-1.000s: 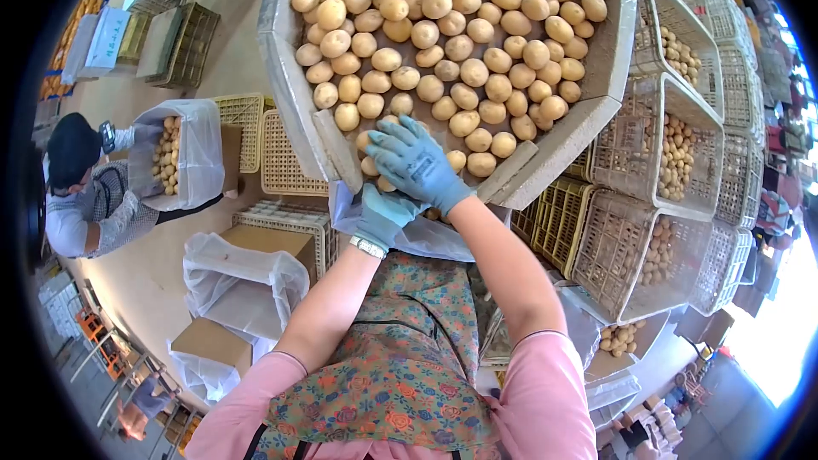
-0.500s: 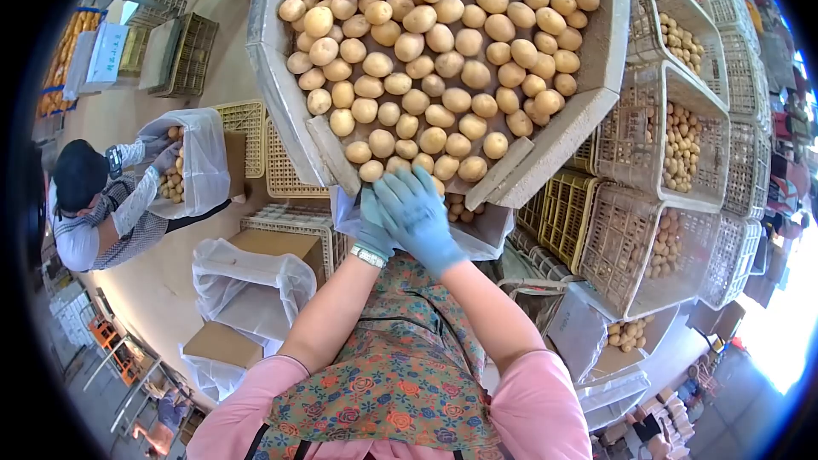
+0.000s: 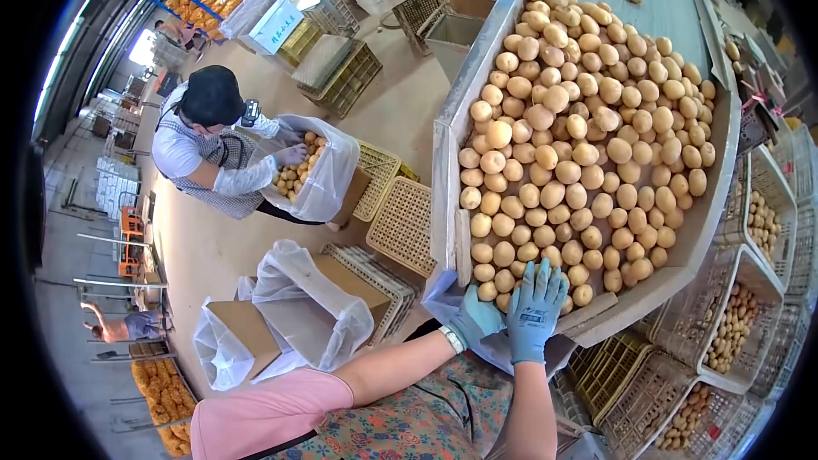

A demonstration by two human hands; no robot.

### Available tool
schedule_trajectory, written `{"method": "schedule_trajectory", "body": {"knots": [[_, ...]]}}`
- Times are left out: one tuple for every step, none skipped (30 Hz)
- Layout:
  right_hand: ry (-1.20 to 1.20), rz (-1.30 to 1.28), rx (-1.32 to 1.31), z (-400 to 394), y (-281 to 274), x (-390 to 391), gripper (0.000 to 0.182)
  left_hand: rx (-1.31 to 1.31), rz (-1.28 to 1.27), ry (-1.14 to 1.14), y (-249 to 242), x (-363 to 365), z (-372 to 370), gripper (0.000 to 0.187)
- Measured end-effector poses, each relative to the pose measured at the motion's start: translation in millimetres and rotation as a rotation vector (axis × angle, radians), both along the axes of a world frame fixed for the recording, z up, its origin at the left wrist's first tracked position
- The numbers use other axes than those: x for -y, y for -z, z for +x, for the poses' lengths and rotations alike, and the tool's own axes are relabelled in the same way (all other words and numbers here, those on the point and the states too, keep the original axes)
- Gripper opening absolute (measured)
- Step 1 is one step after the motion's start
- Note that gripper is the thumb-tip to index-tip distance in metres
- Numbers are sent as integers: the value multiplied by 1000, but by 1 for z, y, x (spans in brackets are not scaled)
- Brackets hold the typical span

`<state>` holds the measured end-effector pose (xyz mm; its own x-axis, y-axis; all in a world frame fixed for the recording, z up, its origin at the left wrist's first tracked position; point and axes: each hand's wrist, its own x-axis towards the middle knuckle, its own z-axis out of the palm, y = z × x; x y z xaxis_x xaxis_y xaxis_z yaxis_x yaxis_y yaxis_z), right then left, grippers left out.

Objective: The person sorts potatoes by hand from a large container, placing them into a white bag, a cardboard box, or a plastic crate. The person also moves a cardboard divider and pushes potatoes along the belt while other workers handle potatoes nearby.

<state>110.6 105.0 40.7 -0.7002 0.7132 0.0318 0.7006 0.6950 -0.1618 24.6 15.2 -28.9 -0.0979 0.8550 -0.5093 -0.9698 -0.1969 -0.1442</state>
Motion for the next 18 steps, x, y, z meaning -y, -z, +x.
{"method": "schedule_trajectory", "body": {"knots": [[-13, -4, 1, 2, 3, -1, 56, 43, -17, -2, 0, 0, 0, 77], [-26, -10, 2, 3, 2, -1, 58, 88, -37, -4, -4, 1, -2, 77], [-24, -29, 16, 3, 1, -1, 58, 88, -34, -8, -7, 2, -1, 77], [-27, -25, 15, 3, 0, -1, 58, 75, -51, 0, -11, 1, -2, 77], [-26, -22, 20, 1, -2, -1, 59, 63, -69, 8, -10, 1, -1, 78], [-24, -20, 27, 1, -3, 0, 59, 64, -67, 6, -8, 0, -2, 78], [-23, -21, 32, 2, -1, 0, 59, 67, -51, 11, -4, 0, -3, 78], [-31, -2, 16, 1, 2, 0, 58, 76, -37, 19, -1, 1, 0, 79], [-34, 14, 5, 3, 3, -1, 58, -19, -139, 47, -15, 5, -2, 76], [-61, 80, -29, 2, 0, 1, 58, -103, -241, 87, -31, 8, -4, 73], [-51, 18, -29, 4, 2, -3, 57, -447, -271, 49, 20, 19, -3, 63], [-34, 21, -52, 3, 4, -2, 56, -777, -288, 20, 70, 33, 9, 54], [-31, 17, -45, 5, 8, -2, 56, -889, -420, 109, 20, 24, 1, 51], [-18, 22, -58, 5, 9, -1, 56, -988, -551, 211, -38, 14, -9, 47], [-9, 9, -72, 6, 14, -1, 56, -741, -416, 135, -5, 22, -9, 48], [-20, -4, -75, 5, 8, -3, 54, -501, -295, 48, 29, 28, -6, 48], [-23, 4, -72, 5, 7, -3, 53, -270, -331, 74, 10, 19, -10, 52], [-22, -4, -49, 5, 9, -4, 56, -51, -368, 87, -11, 11, -15, 56]]}}
